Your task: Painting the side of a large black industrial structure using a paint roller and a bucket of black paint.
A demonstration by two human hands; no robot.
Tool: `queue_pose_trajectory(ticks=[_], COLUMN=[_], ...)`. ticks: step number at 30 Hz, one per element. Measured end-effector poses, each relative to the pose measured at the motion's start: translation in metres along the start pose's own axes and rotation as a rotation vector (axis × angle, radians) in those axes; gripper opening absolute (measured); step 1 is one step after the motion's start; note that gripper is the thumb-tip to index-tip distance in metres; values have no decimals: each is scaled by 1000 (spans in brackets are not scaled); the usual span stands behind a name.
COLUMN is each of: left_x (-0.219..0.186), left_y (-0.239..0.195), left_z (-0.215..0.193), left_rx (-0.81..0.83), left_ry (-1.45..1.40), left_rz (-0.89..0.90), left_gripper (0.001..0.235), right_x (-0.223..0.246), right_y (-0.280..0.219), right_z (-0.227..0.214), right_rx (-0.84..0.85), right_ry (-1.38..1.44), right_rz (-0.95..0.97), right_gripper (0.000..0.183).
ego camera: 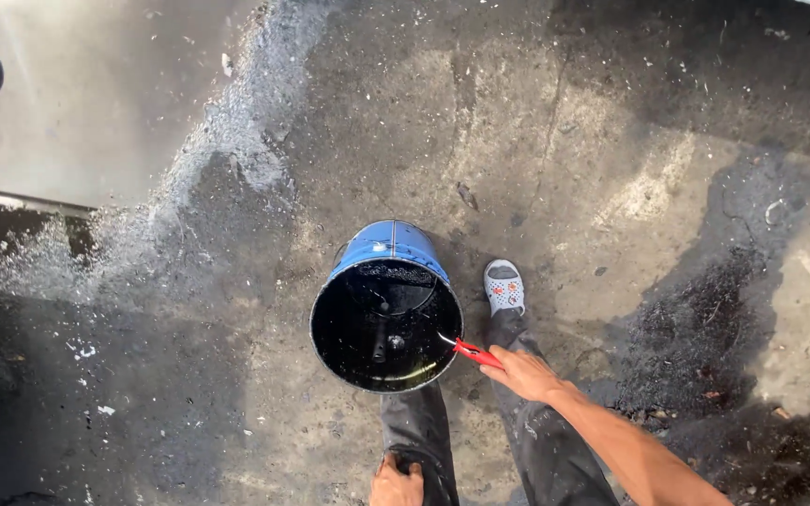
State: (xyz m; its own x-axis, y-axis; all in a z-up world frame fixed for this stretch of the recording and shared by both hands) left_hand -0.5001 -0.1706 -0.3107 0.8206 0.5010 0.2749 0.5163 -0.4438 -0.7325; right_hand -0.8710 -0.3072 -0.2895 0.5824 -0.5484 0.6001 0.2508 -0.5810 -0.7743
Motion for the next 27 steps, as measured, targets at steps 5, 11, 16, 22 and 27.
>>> queue_pose_trajectory(ticks=[5,11,16,22,27], left_x=[-3,20,5,1,-16], left_y=[8,22,12,0,-42], left_z=[5,71,64,88,54], left_rx=[-135,-335,-252,-114,54], left_ry=[-20,-204,-102,-99,-140], left_rz=[55,195,87,136,124], left_gripper=[49,41,44,53,48], right_x=[0,5,-24,-31,-22], right_y=[14,6,3,3,19], right_z=[-5,-18,-26,-39,-39], right_rx=[-51,-30,-51,11,114], right_ry=[5,-13,-36,-121,-133], right_rz=[-142,-138,-109,-173,-217], right_gripper=[40,38,40,40,38])
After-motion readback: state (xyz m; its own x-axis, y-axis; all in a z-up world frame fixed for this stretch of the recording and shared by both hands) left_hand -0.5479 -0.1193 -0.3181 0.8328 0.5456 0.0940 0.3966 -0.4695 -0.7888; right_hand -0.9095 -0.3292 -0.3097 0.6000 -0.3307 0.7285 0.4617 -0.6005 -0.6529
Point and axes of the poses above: each hand's wrist, its own y-axis towards the middle knuckle, its own z-axis out of the palm, x = y × z, the point moved 7 cm from there along y, towards the middle knuckle, and after that the axes turned 9 degrees about -z, right-handed, at the moved point
